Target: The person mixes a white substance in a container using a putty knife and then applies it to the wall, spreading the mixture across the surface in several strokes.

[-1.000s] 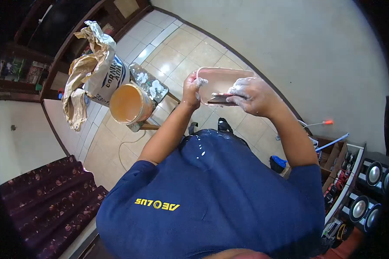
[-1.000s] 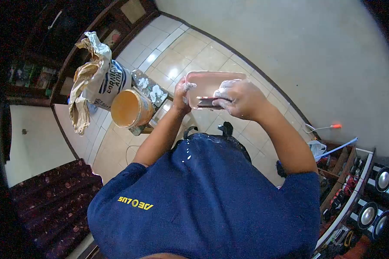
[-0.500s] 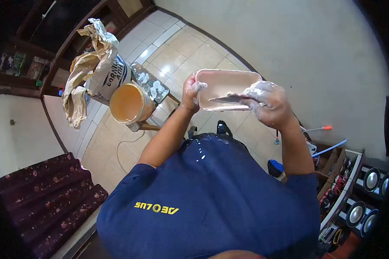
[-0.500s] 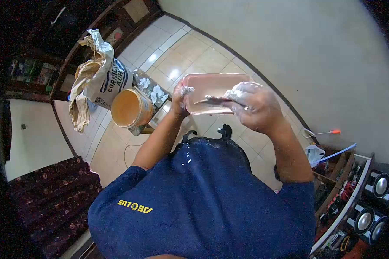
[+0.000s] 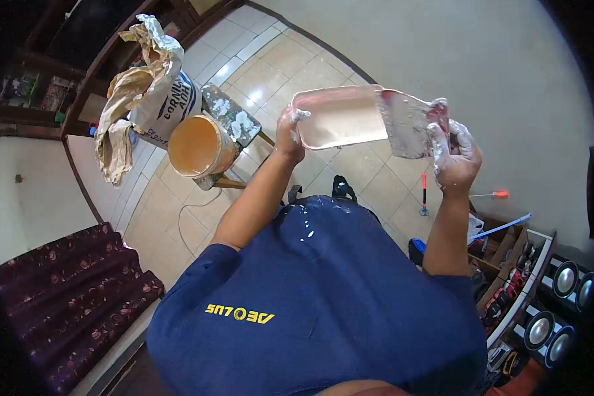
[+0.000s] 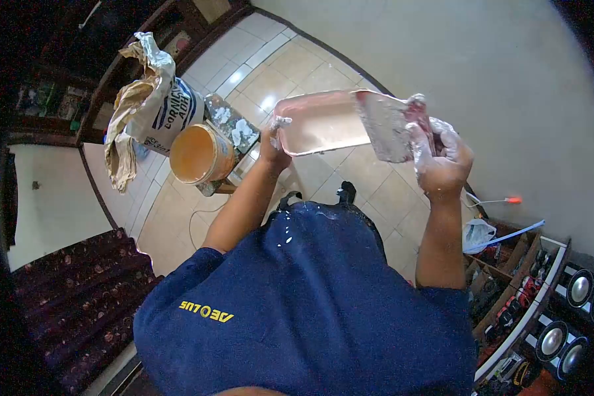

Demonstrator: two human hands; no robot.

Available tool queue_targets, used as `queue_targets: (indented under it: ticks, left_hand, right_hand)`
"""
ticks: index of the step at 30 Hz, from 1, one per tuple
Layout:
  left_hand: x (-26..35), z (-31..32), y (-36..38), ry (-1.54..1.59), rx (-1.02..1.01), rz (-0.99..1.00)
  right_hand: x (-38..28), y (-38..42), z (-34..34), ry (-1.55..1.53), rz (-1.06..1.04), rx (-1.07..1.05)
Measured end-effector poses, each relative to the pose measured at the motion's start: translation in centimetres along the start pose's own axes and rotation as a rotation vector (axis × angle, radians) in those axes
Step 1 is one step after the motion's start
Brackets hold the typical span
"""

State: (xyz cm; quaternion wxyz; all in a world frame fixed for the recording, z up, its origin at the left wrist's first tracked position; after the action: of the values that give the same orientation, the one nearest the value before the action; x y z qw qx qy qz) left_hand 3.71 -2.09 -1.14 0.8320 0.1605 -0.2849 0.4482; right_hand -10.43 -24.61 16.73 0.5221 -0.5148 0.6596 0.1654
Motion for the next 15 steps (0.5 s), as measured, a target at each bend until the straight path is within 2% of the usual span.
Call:
queue_targets:
  ticks: [1,2,4,6,8,9,10,12,15]
  left_hand:
    - [0.2,0.1,0.1,0.004,0.036,-0.029]
    - [-0.2,-0.7,0.1,0.006,0.039,-0.026]
    - [-1.0,-3.3,-0.4,0.035,0.128,0.024]
    - [-1.1,-3.9,-0.6,0.002,0.143,0.019]
    - [-0.6,-3.3,-0.8,0.027,0.162,0.076]
    - [-1.2,-3.8,-1.4,0.060,0.185,0.073]
    - [-0.7,-2.3,-1.5,0.059,0.175,0.067]
    - [0.5,0.7,-1.6,0.041,0.107,0.127]
    - [0.4,1.6,-2.2,-0.013,0.086,0.164]
  right_hand:
    - [2.2,0.7,-0.3,-0.156,0.130,0.006]
    - [3.5,1.4,-0.6,-0.156,0.130,0.002]
    - [6.5,2.7,-0.6,-0.435,0.220,0.014]
    - [7.5,3.8,0.1,-0.505,0.205,-0.027]
    - [7.4,5.4,2.3,-0.750,0.448,0.033]
    - [8.5,6.2,3.4,-0.708,0.489,0.007]
    - [9.3,6.7,4.8,-0.666,0.531,-0.018]
    - [9.5,7.3,7.5,-1.009,0.563,-0.013]
    - [8.9,8.1,9.5,-1.136,0.611,-0.005]
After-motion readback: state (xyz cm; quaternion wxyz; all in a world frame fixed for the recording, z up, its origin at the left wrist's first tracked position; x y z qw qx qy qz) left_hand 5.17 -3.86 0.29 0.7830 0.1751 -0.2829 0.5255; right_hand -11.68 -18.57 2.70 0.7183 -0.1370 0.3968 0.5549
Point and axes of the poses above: each hand's wrist, its own y-axis away from the middle knuckle, its own z-axis out of the palm, x = y × z, the point moved 4 cm from there along -y, towards the middle knuckle, and after that the axes turned 11 degrees about -x, right-handed, at the moved point
